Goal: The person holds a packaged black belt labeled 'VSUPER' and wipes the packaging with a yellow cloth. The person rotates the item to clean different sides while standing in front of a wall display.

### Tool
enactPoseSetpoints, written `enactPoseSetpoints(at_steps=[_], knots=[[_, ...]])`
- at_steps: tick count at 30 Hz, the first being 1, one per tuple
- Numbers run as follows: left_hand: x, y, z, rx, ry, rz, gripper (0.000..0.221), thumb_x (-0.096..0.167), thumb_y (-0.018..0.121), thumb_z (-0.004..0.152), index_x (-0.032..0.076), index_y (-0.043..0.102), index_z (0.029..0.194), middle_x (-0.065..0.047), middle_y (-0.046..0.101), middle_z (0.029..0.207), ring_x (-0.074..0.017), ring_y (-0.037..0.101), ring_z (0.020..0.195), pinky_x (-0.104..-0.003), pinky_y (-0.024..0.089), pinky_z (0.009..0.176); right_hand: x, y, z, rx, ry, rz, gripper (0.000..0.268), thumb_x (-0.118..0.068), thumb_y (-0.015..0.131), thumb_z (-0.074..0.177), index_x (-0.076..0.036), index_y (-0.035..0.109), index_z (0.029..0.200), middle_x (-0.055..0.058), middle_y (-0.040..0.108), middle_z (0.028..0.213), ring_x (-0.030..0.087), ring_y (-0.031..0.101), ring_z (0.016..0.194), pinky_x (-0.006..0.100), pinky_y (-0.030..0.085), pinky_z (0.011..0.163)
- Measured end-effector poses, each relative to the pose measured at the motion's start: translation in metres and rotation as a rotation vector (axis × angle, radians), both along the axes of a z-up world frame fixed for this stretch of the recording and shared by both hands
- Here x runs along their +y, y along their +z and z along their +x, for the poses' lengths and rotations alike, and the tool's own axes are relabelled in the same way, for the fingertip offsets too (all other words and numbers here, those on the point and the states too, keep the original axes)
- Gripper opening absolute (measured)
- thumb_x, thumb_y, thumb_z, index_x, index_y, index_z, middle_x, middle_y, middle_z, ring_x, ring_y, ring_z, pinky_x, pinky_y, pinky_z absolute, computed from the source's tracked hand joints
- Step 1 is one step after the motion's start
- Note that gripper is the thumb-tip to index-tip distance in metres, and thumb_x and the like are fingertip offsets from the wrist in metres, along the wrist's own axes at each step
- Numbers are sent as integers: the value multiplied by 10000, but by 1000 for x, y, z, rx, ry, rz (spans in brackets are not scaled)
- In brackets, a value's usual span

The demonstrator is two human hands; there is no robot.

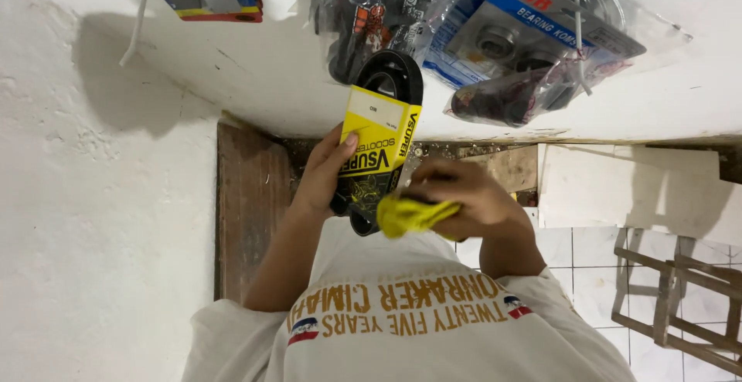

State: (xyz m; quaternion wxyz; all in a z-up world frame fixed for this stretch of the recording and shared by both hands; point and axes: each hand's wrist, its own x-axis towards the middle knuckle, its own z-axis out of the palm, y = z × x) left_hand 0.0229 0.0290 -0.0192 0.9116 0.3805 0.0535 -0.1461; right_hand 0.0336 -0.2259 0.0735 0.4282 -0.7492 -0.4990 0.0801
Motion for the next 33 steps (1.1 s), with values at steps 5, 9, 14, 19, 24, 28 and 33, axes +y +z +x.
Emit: enactPoseSetpoints(at_steps=[5,9,14,19,24,28,33], knots=[[-5,-1,-5,-30,-83,63,573,222,615,1023,-20,467,1520,-113,676,1286,-157,670,1104,-295,553,918,-6,-7,-1,-162,-463,242,402,-230,834,857,21,707,1144,121,671,1172,246,693,1008,354,578,836],[-10,4,-7,-32,-86,49,581,232,616,1018,-4,454,1524,-109,668,1299,-162,660,1112,-299,544,926,-2,-4,-1,-236,-645,364,359,-222,825,868,19,659,1076,138,643,1169,221,677,934,340,565,756],[-1,17,-4,-52,-20,100,570,237,606,1031,-34,469,1513,-122,672,1298,-170,673,1116,-306,556,933,3,15,-7,-185,-273,149,387,-232,836,809,0,737,1103,114,687,1093,238,711,902,340,595,749],[7,24,-8,-44,-76,129,573,208,607,1019,-27,464,1522,-117,673,1300,-164,671,1107,-305,552,923,-1,17,-5,-97,-230,153,439,-219,843,785,15,714,1134,129,693,1115,268,726,968,359,611,820],[15,23,-15,-117,-139,78,554,192,586,1041,-31,456,1531,-122,667,1300,-170,666,1108,-307,548,935,11,14,-13,-160,-789,346,393,-132,820,867,27,692,1202,155,667,1166,250,696,985,324,560,856],[17,32,-8,-8,-66,159,557,183,572,1009,-15,464,1519,-121,670,1308,-170,673,1108,-300,546,924,15,13,-15,-263,-686,317,375,-178,868,811,-8,701,1101,130,691,1126,241,705,969,313,597,782],[20,39,-5,-35,-69,53,539,199,548,1032,-64,476,1498,-152,675,1310,-199,678,1121,-315,553,942,14,12,-19,-117,-166,83,419,-275,882,808,-38,780,1139,89,711,1052,207,734,938,331,637,801]])
